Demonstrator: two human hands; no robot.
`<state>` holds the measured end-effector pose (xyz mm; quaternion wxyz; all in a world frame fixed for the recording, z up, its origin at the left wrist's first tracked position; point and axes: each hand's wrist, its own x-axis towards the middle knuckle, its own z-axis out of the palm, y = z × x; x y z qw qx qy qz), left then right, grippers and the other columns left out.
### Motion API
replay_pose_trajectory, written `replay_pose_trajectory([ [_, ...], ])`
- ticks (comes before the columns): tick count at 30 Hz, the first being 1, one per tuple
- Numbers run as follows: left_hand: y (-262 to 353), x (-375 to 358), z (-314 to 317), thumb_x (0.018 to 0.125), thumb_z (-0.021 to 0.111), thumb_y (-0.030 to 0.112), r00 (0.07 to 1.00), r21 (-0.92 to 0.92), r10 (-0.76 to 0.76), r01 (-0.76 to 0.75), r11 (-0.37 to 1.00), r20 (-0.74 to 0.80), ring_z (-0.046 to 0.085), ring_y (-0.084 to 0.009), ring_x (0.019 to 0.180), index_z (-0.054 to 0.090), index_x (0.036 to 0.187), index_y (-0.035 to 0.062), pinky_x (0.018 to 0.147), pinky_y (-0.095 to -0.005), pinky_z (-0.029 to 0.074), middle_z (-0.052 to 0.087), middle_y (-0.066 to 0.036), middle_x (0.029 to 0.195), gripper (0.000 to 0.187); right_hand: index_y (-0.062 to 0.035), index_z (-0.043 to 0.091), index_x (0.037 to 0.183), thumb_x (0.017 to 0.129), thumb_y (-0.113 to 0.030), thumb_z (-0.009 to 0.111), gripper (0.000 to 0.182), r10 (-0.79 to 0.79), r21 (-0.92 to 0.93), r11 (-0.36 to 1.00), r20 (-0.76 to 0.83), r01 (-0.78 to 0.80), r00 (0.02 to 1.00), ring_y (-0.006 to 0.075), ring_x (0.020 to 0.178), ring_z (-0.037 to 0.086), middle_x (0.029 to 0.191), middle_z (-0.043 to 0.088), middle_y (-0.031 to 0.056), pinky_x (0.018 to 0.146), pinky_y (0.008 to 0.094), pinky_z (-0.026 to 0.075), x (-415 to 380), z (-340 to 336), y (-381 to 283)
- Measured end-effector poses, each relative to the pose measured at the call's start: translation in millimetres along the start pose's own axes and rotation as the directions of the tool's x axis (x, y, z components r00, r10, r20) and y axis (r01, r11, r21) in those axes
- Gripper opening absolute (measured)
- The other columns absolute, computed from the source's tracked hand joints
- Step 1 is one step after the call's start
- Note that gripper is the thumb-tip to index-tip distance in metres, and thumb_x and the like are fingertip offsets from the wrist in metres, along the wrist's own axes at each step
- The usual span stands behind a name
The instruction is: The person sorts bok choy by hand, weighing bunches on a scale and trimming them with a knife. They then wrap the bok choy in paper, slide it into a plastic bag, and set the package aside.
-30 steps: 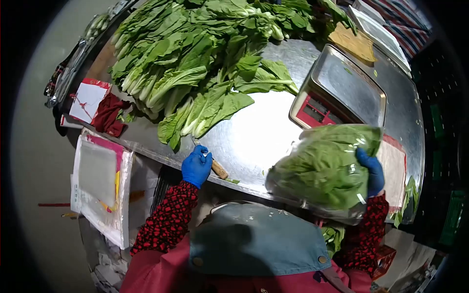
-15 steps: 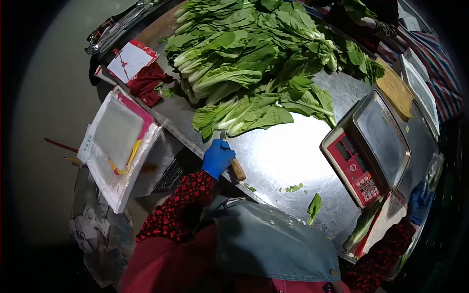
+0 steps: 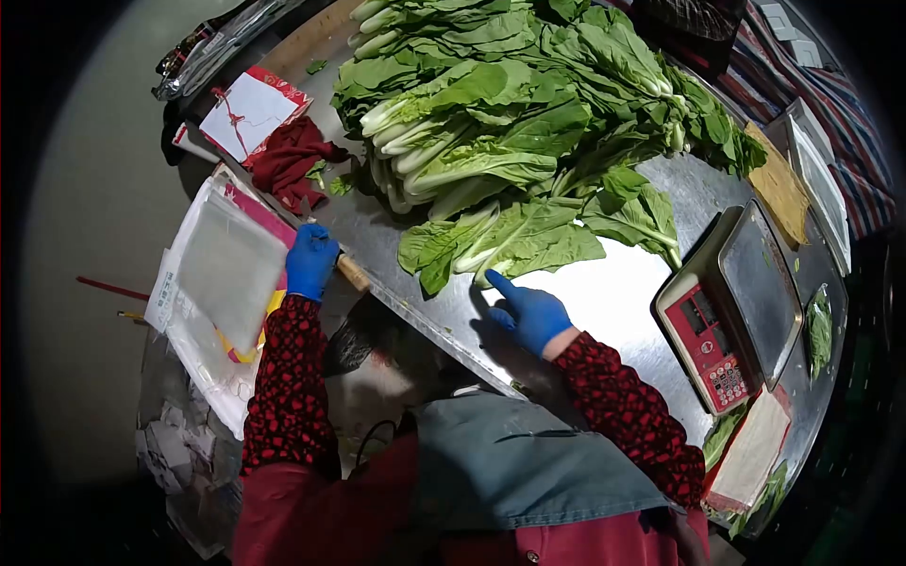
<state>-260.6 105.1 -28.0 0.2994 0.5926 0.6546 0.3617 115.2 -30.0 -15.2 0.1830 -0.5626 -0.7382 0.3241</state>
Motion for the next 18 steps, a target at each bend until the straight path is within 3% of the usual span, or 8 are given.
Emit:
replay_pose_trajectory([
  [3,66.7,-13.9,27.8,0.081,0.064,0.018,0.906,0.458,0.419,-0.350,0.817,-0.056,0.059,-0.0312,0.065,0.058,0.098,0.0090,0.060,-0.0375,0.048,0.059,-0.015,0.077,0.021,-0.0177,0.047,0.124,0.082,-0.047,0.058,0.053,0.096,-0.165,0.982,0.045,-0.087,0.994,0.0356,0.078,0.062,0.085,0.064,0.0142,0.066,0.0447,0.048,22.6,1.7,-9.0],
  [5,94.2,-38.9,50.7,0.080,0.063,0.017,0.956,0.143,0.260,-0.279,0.950,0.137,0.060,-0.0325,0.069,0.056,0.101,0.0100,0.063,-0.0399,0.048,0.060,-0.015,0.080,0.023,-0.0171,0.050,0.111,0.079,-0.054,0.059,0.049,0.191,-0.267,0.945,-0.022,-0.190,0.981,0.0361,0.077,0.062,0.084,0.063,0.0153,0.063,0.0456,0.048,17.2,-1.5,-5.5],
  [7,112.0,-70.3,83.8,0.081,0.063,0.020,0.828,-0.048,0.412,-0.427,0.903,0.380,0.060,-0.0300,0.069,0.056,0.101,0.0107,0.062,-0.0405,0.048,0.058,-0.014,0.076,0.023,-0.0174,0.051,0.102,0.079,-0.051,0.060,0.042,0.258,-0.295,0.910,-0.145,-0.291,0.955,0.0357,0.073,0.062,0.082,0.060,0.0163,0.059,0.0455,0.048,-7.8,-0.3,11.8],
  [9,118.5,-83.9,115.9,0.079,0.067,0.025,0.678,0.164,0.520,-0.676,0.718,0.519,0.059,-0.0300,0.072,0.058,0.101,0.0079,0.062,-0.0403,0.047,0.057,-0.013,0.077,0.029,-0.0185,0.051,0.102,0.082,-0.035,0.060,0.028,0.361,-0.331,0.842,-0.240,-0.425,0.901,0.0354,0.068,0.062,0.084,0.058,0.0163,0.056,0.0449,0.048,-38.5,3.4,40.6],
  [11,119.9,-81.0,142.1,0.076,0.068,0.025,0.658,0.334,0.518,-0.739,0.585,0.546,0.058,-0.0319,0.078,0.054,0.105,0.0052,0.066,-0.0419,0.048,0.058,-0.013,0.082,0.038,-0.0192,0.051,0.104,0.081,-0.025,0.061,0.026,0.353,-0.346,0.827,-0.293,-0.442,0.889,0.0351,0.064,0.061,0.085,0.058,0.0150,0.054,0.0439,0.047,-73.1,3.1,59.6],
  [12,109.7,-72.6,152.4,0.075,0.068,0.024,0.690,0.377,0.491,-0.712,0.592,0.533,0.057,-0.0330,0.082,0.051,0.106,0.0034,0.068,-0.0422,0.047,0.058,-0.013,0.084,0.041,-0.0198,0.050,0.110,0.082,-0.020,0.061,0.030,0.223,-0.232,0.910,-0.425,-0.344,0.877,0.0354,0.063,0.061,0.079,0.060,0.0138,0.055,0.0432,0.049,-90.5,4.9,68.1],
  [15,98.1,-50.9,160.1,0.074,0.068,0.021,0.729,0.445,0.437,-0.675,0.589,0.527,0.058,-0.0332,0.069,0.056,0.095,0.0041,0.062,-0.0426,0.047,0.060,-0.012,0.075,0.030,-0.0162,0.046,0.125,0.087,-0.012,0.056,0.040,0.541,0.311,0.840,-0.448,-0.444,0.711,0.0307,0.067,0.065,0.074,0.065,0.0134,0.061,0.0360,0.051,-117.7,-1.1,51.1],
  [18,107.8,-53.6,151.4,0.075,0.066,0.020,0.683,0.235,0.431,-0.656,0.717,0.590,0.054,-0.0343,0.055,0.058,0.080,0.0034,0.056,-0.0434,0.046,0.060,-0.013,0.066,0.019,-0.0087,0.044,0.127,0.083,-0.015,0.063,0.048,0.613,0.438,0.786,-0.463,-0.435,0.640,0.0283,0.070,0.064,0.079,0.063,0.0120,0.066,0.0345,0.051,-135.9,4.7,55.6],
])
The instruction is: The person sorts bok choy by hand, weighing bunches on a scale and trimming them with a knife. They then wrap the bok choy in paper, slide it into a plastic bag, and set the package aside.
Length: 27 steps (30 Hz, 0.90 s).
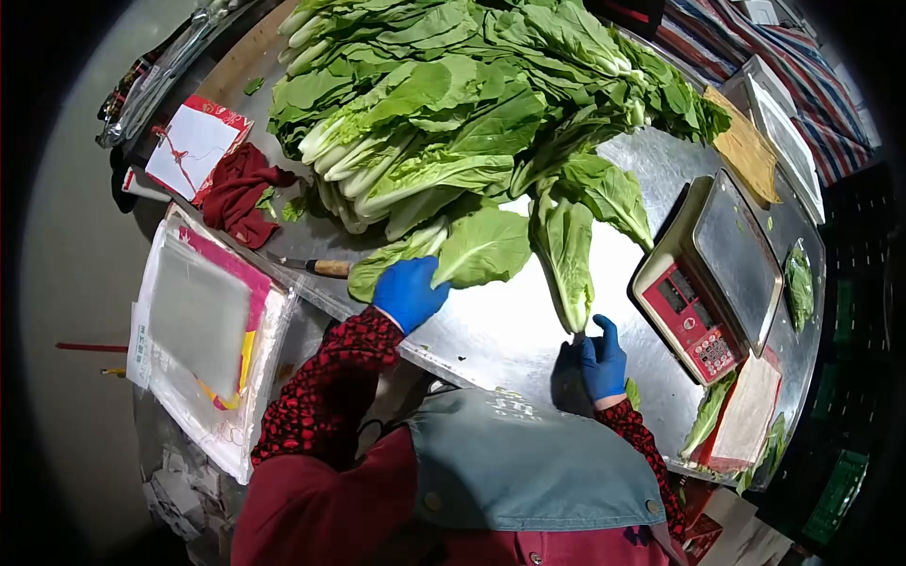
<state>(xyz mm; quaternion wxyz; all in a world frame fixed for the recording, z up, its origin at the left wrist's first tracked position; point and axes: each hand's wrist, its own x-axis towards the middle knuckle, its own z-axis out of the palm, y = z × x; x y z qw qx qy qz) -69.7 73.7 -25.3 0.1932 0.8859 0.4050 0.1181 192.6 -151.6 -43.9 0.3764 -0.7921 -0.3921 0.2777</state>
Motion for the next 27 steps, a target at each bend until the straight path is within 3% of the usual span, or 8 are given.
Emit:
replay_pose_trajectory([
  [2,20.2,-1.9,-12.1,0.081,0.061,0.022,0.900,-0.548,-0.152,0.374,0.748,0.408,0.048,-0.0177,0.045,0.061,0.077,0.0029,0.044,-0.0298,0.039,0.057,-0.006,0.058,0.020,-0.0081,0.044,0.127,0.080,-0.019,0.067,0.054,-0.083,-0.106,0.992,-0.080,0.074,0.993,0.0285,0.078,0.063,0.088,0.061,0.0136,0.069,0.0355,0.051,-0.7,2.7,-1.1],
  [3,30.7,-5.2,-15.7,0.084,0.059,0.023,0.736,-0.691,-0.103,0.667,0.279,0.669,0.046,-0.0110,0.045,0.063,0.080,0.0022,0.042,-0.0241,0.035,0.056,-0.003,0.058,0.022,-0.0075,0.043,0.128,0.076,-0.023,0.072,0.061,-0.178,-0.225,0.964,-0.140,0.144,0.974,0.0287,0.085,0.062,0.098,0.059,0.0153,0.072,0.0366,0.051,1.1,4.5,-8.9],
  [7,36.7,-19.4,3.0,0.090,0.056,0.028,0.681,-0.644,0.120,0.726,-0.240,0.723,0.038,-0.0042,0.047,0.061,0.097,-0.0056,0.041,-0.0181,0.028,0.056,-0.001,0.068,0.035,-0.0088,0.040,0.132,0.070,-0.035,0.074,0.075,-0.212,-0.626,0.752,0.067,0.206,0.975,0.0342,0.091,0.057,0.109,0.053,0.0145,0.075,0.0415,0.049,31.7,17.5,-27.9],
  [16,82.5,-30.8,55.8,0.093,0.042,0.047,0.623,-0.566,-0.125,0.763,0.312,0.772,0.049,-0.0086,0.054,0.064,0.099,-0.0012,0.049,-0.0211,0.039,0.057,-0.002,0.065,0.053,0.0013,0.033,0.135,0.082,-0.021,0.066,0.066,-0.012,0.378,0.920,0.299,-0.107,0.954,0.0337,0.109,0.056,0.118,0.055,0.0253,0.090,0.0369,0.045,7.6,51.5,-16.3],
  [19,107.5,-24.1,45.5,0.089,0.031,0.067,0.619,-0.567,-0.031,0.736,0.369,0.784,0.052,-0.0104,0.056,0.062,0.097,0.0035,0.049,-0.0223,0.042,0.059,-0.004,0.068,0.072,0.0065,0.030,0.135,0.078,-0.024,0.071,0.076,-0.183,-0.032,0.981,0.195,0.192,0.964,0.0354,0.113,0.053,0.123,0.050,0.0270,0.092,0.0386,0.043,-0.6,51.8,-30.8],
  [22,118.0,-16.1,22.1,0.090,0.034,0.063,0.593,-0.569,0.126,0.657,0.495,0.795,0.055,-0.0111,0.058,0.059,0.106,0.0036,0.050,-0.0228,0.044,0.062,-0.005,0.079,0.067,0.0036,0.033,0.134,0.080,-0.016,0.069,0.068,-0.199,0.187,0.969,0.181,0.165,0.963,0.0335,0.092,0.061,0.107,0.059,0.0210,0.078,0.0366,0.050,4.1,44.5,-19.9],
  [24,117.4,-14.8,22.2,0.093,0.041,0.053,0.669,-0.646,0.226,0.484,0.590,0.708,0.058,-0.0104,0.064,0.059,0.107,0.0031,0.054,-0.0245,0.048,0.062,-0.006,0.088,0.055,0.0008,0.037,0.132,0.082,-0.010,0.064,0.058,0.094,0.479,0.811,0.459,-0.336,0.883,0.0213,0.074,0.062,0.096,0.061,0.0115,0.064,0.0312,0.051,7.7,11.5,-42.3],
  [27,95.5,-8.9,-0.3,0.085,0.057,0.029,0.883,-0.594,0.040,0.281,0.754,0.468,0.060,-0.0267,0.079,0.058,0.111,0.0043,0.069,-0.0369,0.049,0.062,-0.014,0.094,0.036,-0.0013,0.043,0.128,0.074,0.002,0.057,0.056,0.137,0.587,0.661,0.517,-0.467,0.845,0.0139,0.068,0.058,0.100,0.061,0.0098,0.058,0.0266,0.049,17.8,-56.7,-70.4],
])
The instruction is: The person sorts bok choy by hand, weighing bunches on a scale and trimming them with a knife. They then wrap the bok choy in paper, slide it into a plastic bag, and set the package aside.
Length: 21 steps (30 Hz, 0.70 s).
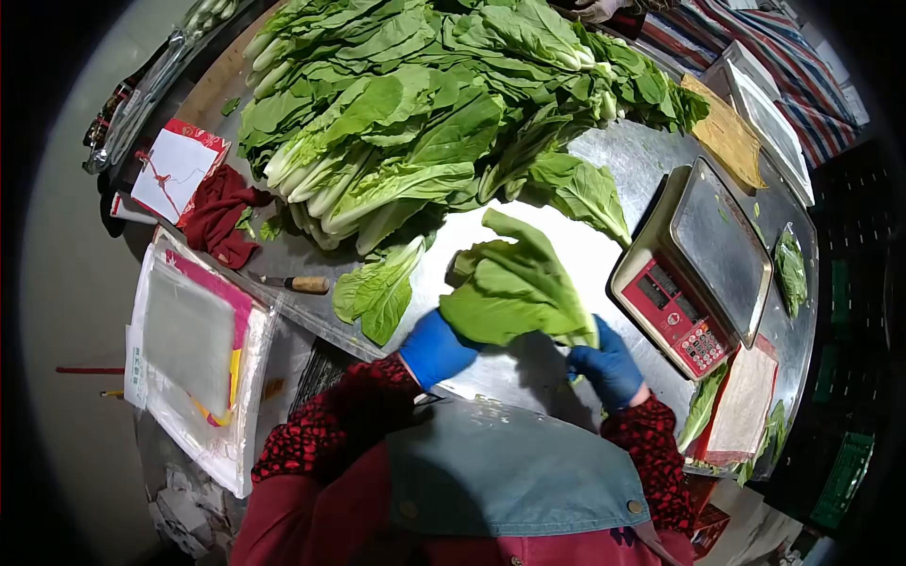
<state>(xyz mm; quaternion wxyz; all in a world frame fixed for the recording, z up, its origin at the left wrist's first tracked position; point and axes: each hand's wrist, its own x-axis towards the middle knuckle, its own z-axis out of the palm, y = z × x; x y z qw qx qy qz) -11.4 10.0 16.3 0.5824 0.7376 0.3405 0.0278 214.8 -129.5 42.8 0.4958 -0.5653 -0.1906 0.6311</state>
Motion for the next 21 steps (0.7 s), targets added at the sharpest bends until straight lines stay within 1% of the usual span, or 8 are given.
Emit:
replay_pose_trajectory([
  [2,-22.6,7.0,-22.6,0.077,0.065,0.017,0.775,0.571,0.433,-0.115,0.813,-0.460,0.055,-0.0345,0.093,0.057,0.111,0.0018,0.079,-0.0427,0.045,0.059,-0.018,0.102,0.038,-0.0011,0.044,0.127,0.074,-0.002,0.056,0.054,-0.221,-0.045,0.975,-0.140,0.217,0.965,0.0155,0.063,0.057,0.099,0.062,0.0125,0.053,0.0271,0.048,-19.0,-21.3,-42.2],
  [7,-81.1,21.6,-64.3,0.073,0.068,0.023,0.799,0.737,0.273,0.286,0.612,-0.536,0.055,-0.0357,0.088,0.050,0.114,0.0019,0.074,-0.0440,0.045,0.057,-0.017,0.097,0.050,-0.0056,0.049,0.122,0.083,-0.005,0.058,0.041,-0.620,-0.364,0.784,-0.454,0.502,0.640,0.0092,0.065,0.055,0.095,0.060,0.0048,0.058,0.0237,0.046,-30.1,-98.4,-124.4],
  [10,-94.4,27.2,-66.3,0.072,0.068,0.021,0.796,0.707,0.319,0.182,0.683,-0.514,0.057,-0.0349,0.083,0.054,0.111,0.0043,0.072,-0.0438,0.046,0.059,-0.016,0.089,0.044,-0.0032,0.046,0.125,0.083,-0.008,0.062,0.046,-0.723,-0.668,0.665,-0.466,0.334,0.510,0.0189,0.083,0.058,0.102,0.059,0.0089,0.074,0.0307,0.048,2.0,-221.9,-105.8],
  [12,-78.4,22.6,-59.6,0.073,0.067,0.013,0.746,0.658,0.429,0.017,0.753,-0.510,0.059,-0.0339,0.079,0.060,0.102,0.0057,0.071,-0.0439,0.046,0.062,-0.015,0.086,0.031,-0.0004,0.046,0.126,0.081,-0.016,0.068,0.053,-0.813,-0.958,0.127,-0.250,-0.259,0.525,0.0331,0.106,0.053,0.112,0.057,0.0171,0.092,0.0358,0.042,6.9,-247.0,-94.0],
  [14,-49.6,19.2,-54.2,0.072,0.065,0.005,0.745,0.555,0.477,-0.173,0.814,-0.467,0.060,-0.0330,0.079,0.062,0.096,0.0051,0.071,-0.0437,0.047,0.063,-0.013,0.085,0.024,0.0002,0.049,0.124,0.079,-0.020,0.070,0.054,-0.943,-0.935,-0.079,-0.042,-0.347,0.330,0.0363,0.105,0.053,0.116,0.055,0.0211,0.092,0.0375,0.042,2.5,-189.9,-88.8],
  [17,-6.5,21.1,-40.9,0.068,0.068,0.007,0.727,0.679,0.626,-0.310,0.665,-0.281,0.060,-0.0264,0.076,0.064,0.093,0.0101,0.070,-0.0405,0.046,0.062,-0.006,0.080,0.026,-0.0014,0.048,0.127,0.083,-0.014,0.066,0.049,-0.766,-0.744,0.564,-0.309,0.358,0.564,0.0228,0.096,0.058,0.115,0.057,0.0138,0.083,0.0315,0.047,15.3,-102.7,-50.8],
  [19,19.4,31.2,-24.9,0.069,0.063,0.005,0.700,0.706,0.706,-0.445,0.551,-0.110,0.059,-0.0225,0.078,0.066,0.092,0.0109,0.077,-0.0391,0.044,0.061,-0.005,0.082,0.024,-0.0053,0.041,0.134,0.085,-0.008,0.061,0.053,-0.292,-0.391,0.893,-0.125,0.223,0.948,0.0139,0.089,0.060,0.114,0.059,0.0108,0.076,0.0284,0.049,11.5,-37.9,-37.2],
  [21,36.2,41.6,-1.5,0.068,0.063,0.008,0.618,0.755,0.786,-0.510,0.412,-0.011,0.058,-0.0203,0.085,0.064,0.097,0.0133,0.087,-0.0409,0.042,0.059,-0.001,0.088,0.030,-0.0086,0.040,0.136,0.085,-0.011,0.063,0.056,-0.220,-0.497,0.834,0.097,0.239,0.971,0.0135,0.073,0.062,0.101,0.064,0.0113,0.068,0.0266,0.050,13.4,-3.2,-21.1],
])
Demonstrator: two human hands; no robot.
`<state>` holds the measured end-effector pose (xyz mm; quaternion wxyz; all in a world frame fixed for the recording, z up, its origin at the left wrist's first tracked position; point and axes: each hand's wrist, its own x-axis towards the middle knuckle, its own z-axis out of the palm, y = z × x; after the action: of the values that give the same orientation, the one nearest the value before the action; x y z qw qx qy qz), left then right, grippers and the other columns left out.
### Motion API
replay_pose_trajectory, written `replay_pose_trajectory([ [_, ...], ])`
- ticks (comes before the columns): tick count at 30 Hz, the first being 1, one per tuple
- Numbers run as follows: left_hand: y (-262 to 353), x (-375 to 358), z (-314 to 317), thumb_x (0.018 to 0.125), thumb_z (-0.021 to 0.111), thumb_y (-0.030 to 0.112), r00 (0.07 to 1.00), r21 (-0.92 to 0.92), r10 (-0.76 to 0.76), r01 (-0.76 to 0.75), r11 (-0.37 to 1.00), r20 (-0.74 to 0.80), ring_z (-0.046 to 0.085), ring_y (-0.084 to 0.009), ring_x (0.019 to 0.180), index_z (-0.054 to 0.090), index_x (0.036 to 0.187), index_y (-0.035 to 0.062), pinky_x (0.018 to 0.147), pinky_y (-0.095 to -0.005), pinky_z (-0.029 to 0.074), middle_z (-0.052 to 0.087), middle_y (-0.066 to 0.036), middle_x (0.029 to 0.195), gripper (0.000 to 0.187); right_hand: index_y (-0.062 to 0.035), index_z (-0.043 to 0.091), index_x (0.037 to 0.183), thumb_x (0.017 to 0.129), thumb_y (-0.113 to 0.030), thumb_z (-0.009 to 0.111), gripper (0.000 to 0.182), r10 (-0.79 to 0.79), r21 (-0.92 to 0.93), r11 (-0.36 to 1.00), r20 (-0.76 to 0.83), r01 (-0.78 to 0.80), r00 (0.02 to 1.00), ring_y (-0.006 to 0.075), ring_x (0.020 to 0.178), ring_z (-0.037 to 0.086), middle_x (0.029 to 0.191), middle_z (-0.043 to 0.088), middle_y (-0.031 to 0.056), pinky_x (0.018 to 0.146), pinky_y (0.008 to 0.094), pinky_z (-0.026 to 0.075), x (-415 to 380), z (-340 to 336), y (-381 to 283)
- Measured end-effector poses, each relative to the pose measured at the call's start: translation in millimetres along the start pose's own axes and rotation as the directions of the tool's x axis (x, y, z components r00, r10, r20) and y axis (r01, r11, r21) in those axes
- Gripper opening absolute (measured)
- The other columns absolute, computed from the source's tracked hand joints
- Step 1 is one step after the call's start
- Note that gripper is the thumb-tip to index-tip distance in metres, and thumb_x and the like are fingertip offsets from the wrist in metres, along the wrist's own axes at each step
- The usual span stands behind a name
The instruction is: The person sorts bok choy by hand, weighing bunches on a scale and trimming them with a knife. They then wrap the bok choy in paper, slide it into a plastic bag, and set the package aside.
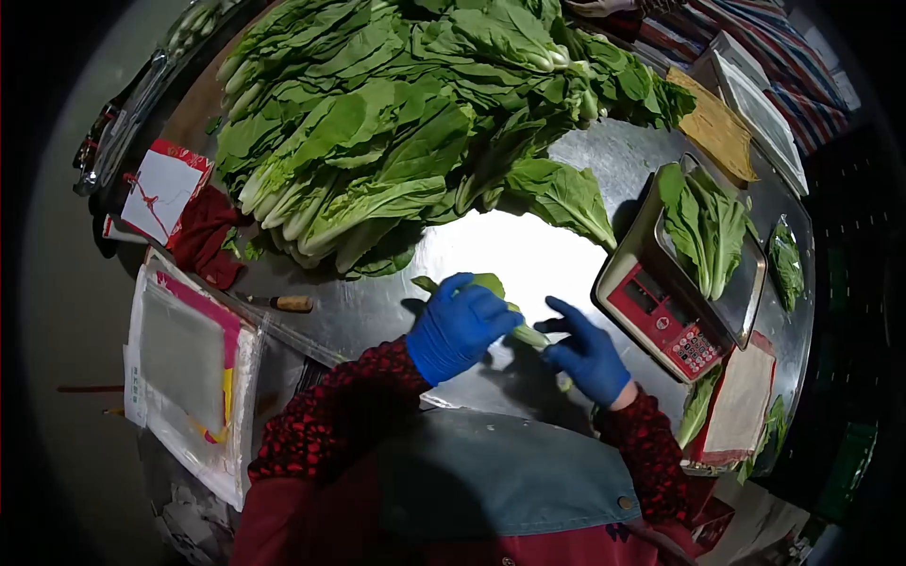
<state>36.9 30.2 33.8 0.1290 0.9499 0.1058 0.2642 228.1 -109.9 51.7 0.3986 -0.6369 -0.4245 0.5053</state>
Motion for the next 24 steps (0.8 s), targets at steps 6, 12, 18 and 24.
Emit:
replay_pose_trajectory([
  [6,11.7,47.4,0.4,0.074,0.070,0.015,0.987,-0.105,-0.028,0.012,0.994,-0.156,0.054,-0.0274,0.100,0.060,0.111,0.0098,0.088,-0.0406,0.041,0.058,-0.009,0.104,0.038,-0.0009,0.051,0.126,0.090,-0.006,0.056,0.037,0.034,0.359,0.931,-0.265,0.066,0.964,0.0110,0.064,0.059,0.087,0.065,0.0088,0.058,0.0230,0.047,-15.4,-35.0,-28.9],
  [12,-55.6,32.3,44.1,0.078,0.067,0.011,0.783,-0.193,-0.575,0.542,0.818,-0.238,0.049,-0.0362,0.101,0.048,0.120,-0.0003,0.087,-0.0416,0.040,0.053,-0.019,0.110,0.048,-0.0040,0.049,0.128,0.092,-0.005,0.054,0.037,-0.439,-0.277,0.870,-0.812,0.408,0.386,0.0111,0.095,0.058,0.114,0.060,0.0071,0.079,0.0229,0.048,-38.2,-150.8,-37.9],
  [18,-98.1,44.0,76.3,0.080,0.066,0.018,0.657,-0.144,-0.745,0.731,0.667,-0.113,0.056,-0.0395,0.098,0.033,0.132,0.0026,0.083,-0.0424,0.046,0.055,-0.026,0.110,0.063,-0.0005,0.048,0.128,0.084,-0.010,0.063,0.047,-0.662,-0.762,0.635,-0.623,-0.131,0.416,0.0316,0.113,0.051,0.124,0.053,0.0172,0.096,0.0366,0.039,-20.6,-152.2,3.3],
  [24,-121.8,56.0,104.7,0.076,0.071,0.019,0.672,-0.168,-0.715,0.696,0.698,-0.193,0.060,-0.0274,0.072,0.051,0.118,0.0013,0.067,-0.0358,0.049,0.064,-0.015,0.084,0.049,-0.0016,0.054,0.118,0.086,-0.013,0.063,0.035,-0.051,0.235,0.966,-0.222,0.104,0.974,0.0156,0.077,0.064,0.100,0.063,0.0092,0.069,0.0270,0.052,77.9,-14.1,41.1],
])
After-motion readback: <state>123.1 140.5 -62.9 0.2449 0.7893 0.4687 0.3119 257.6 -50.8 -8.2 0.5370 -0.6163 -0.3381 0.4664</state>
